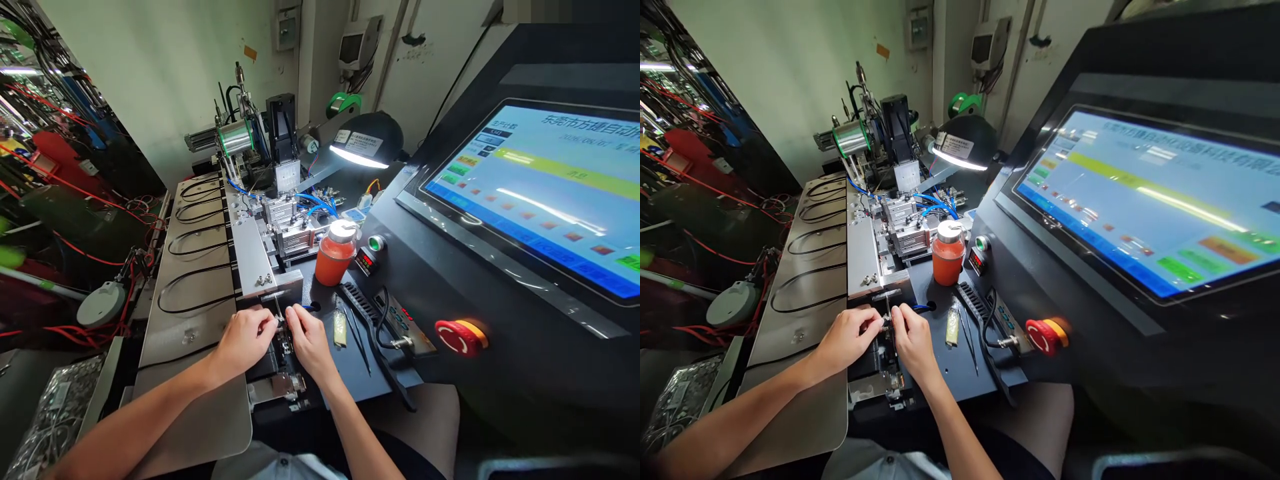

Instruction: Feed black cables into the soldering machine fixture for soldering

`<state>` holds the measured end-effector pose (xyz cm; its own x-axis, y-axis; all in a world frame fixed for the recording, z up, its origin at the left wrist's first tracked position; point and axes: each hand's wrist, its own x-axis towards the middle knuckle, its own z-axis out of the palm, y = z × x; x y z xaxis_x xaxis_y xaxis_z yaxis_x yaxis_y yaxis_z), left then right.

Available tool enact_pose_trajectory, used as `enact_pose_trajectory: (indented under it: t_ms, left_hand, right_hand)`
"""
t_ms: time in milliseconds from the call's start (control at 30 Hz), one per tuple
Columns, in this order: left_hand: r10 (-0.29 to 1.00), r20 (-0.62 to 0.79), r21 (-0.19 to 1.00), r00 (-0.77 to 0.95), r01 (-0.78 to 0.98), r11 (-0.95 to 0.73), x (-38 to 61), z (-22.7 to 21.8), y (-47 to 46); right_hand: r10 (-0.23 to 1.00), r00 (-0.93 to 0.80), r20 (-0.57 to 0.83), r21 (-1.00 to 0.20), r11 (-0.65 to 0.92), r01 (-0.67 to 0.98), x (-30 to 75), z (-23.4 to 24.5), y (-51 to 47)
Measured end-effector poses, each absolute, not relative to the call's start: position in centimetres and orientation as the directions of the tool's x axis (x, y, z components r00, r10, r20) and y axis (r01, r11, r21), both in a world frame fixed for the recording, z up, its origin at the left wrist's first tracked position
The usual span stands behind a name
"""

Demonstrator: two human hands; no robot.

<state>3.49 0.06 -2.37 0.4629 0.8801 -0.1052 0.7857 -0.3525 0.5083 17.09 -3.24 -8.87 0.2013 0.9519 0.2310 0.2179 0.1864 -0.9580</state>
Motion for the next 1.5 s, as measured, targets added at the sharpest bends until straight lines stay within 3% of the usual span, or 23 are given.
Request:
enact_pose_trajectory:
  t_ms: [200,367,600,767,867,967,1067,1167,1267,1333,1500]
  left_hand:
    - [0.877,-0.100,0.469,0.470,0.800,-0.375,3.4,-2.5,0.1]
    - [0.844,0.122,0.341,0.522,0.777,-0.529,2.8,-2.8,-0.7]
    - [0.573,0.404,0.042,0.713,0.612,-0.790,2.2,-2.6,-1.6]
    - [0.348,0.399,-0.239,0.848,0.463,-0.854,2.7,-2.0,-1.3]
    - [0.280,0.375,-0.298,0.884,0.401,-0.866,2.8,-1.9,-0.9]
    - [0.318,0.361,-0.235,0.876,0.416,-0.878,2.4,-2.0,-0.6]
    - [0.542,0.281,0.027,0.792,0.558,-0.829,1.4,-1.8,-0.4]
    - [0.737,0.083,0.216,0.671,0.710,-0.671,0.7,-1.4,-0.3]
    - [0.786,-0.045,0.202,0.617,0.776,-0.598,0.6,-1.2,-0.1]
    - [0.788,-0.084,0.183,0.610,0.787,-0.589,0.8,-1.2,-0.1]
    - [0.782,-0.120,0.187,0.611,0.788,-0.587,1.1,-0.9,-0.1]
  right_hand:
    - [0.941,0.189,0.279,-0.953,0.248,0.174,16.6,-9.2,-3.1]
    - [0.954,0.183,0.236,-0.971,0.224,0.081,16.6,-9.4,-3.0]
    - [0.963,0.190,0.191,-0.981,0.194,0.001,16.5,-9.8,-2.9]
    - [0.965,0.203,0.163,-0.985,0.171,-0.024,16.4,-10.1,-3.0]
    - [0.967,0.203,0.156,-0.987,0.162,-0.017,16.3,-10.4,-2.9]
    - [0.964,0.208,0.164,-0.986,0.166,0.008,16.6,-10.6,-2.9]
    - [0.946,0.255,0.200,-0.978,0.178,0.109,17.6,-10.3,-3.3]
    - [0.902,0.223,0.370,-0.896,0.284,0.341,18.6,-9.6,-4.1]
    - [0.837,0.095,0.539,-0.751,0.426,0.505,18.9,-8.9,-4.7]
    - [0.817,0.054,0.574,-0.695,0.451,0.560,18.8,-8.7,-5.0]
    - [0.803,0.094,0.588,-0.692,0.440,0.573,18.8,-8.7,-5.2]
